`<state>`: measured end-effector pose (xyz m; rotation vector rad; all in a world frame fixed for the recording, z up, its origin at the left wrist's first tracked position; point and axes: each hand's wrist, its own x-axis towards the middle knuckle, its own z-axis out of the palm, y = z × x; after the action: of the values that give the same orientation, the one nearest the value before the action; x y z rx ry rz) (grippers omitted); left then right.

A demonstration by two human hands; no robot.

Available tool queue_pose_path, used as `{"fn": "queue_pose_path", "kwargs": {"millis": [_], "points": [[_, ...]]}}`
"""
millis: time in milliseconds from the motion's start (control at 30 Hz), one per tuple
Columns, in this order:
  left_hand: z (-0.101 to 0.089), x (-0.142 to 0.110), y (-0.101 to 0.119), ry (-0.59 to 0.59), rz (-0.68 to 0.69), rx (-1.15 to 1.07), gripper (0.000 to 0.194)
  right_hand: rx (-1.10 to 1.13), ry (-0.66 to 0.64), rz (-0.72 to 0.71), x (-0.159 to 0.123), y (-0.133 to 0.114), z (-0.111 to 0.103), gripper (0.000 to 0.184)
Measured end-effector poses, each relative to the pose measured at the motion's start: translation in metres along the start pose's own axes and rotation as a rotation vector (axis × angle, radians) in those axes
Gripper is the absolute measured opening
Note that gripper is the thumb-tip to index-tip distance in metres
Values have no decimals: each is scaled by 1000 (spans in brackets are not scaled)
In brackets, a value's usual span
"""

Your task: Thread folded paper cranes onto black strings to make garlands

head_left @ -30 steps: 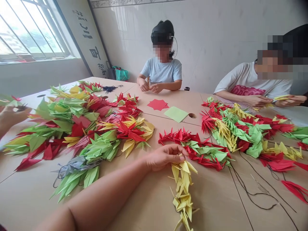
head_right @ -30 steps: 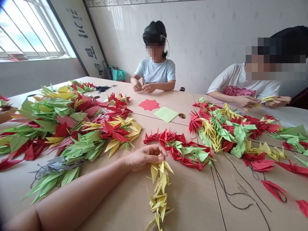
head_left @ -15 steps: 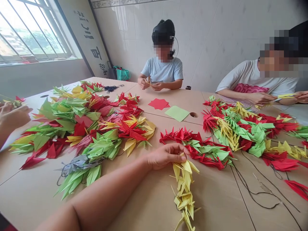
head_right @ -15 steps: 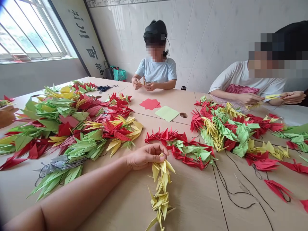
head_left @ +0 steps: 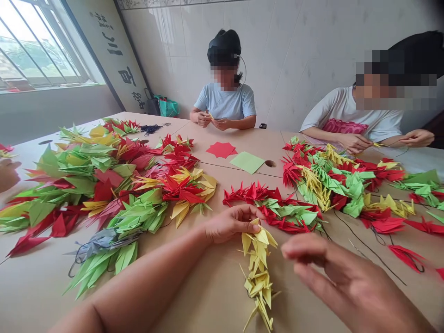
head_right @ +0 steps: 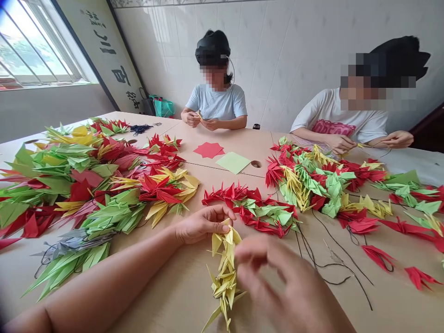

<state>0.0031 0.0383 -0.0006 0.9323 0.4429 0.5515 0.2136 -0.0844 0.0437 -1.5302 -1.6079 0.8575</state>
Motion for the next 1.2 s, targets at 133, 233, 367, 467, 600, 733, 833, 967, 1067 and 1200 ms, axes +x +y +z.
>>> {"fn": "queue_pose_path", "kwargs": {"millis": [133,233,367,467,600,733,833,967,1067,1200], "points": [[-2,0,-2,-24,-7,26,31,31,-85,123,37,3,23,30],[-3,1,-3,-32,15,56,31,111,-197,112,46,9,38,24],[-2,2,-3,-37,37,72,28,108,-90,96,45,13,43,21],[-2,3,-2,-37,37,114,27,120,-9,112,46,14,41,22],[-2,3,-3,-6,60,128,26,166,3,122,47,17,41,19],[-2,3,-1,113,93,94,24,245,-99,108,46,19,39,15],[-3,2,1,151,93,49,23,330,-152,111,45,17,37,19],[-3,1,2,106,92,-9,22,499,-234,144,42,12,39,19],[-3,0,1,81,92,-29,22,657,-332,153,40,10,46,32],[-2,0,2,86,104,-46,20,659,-401,160,36,8,54,73]]}}
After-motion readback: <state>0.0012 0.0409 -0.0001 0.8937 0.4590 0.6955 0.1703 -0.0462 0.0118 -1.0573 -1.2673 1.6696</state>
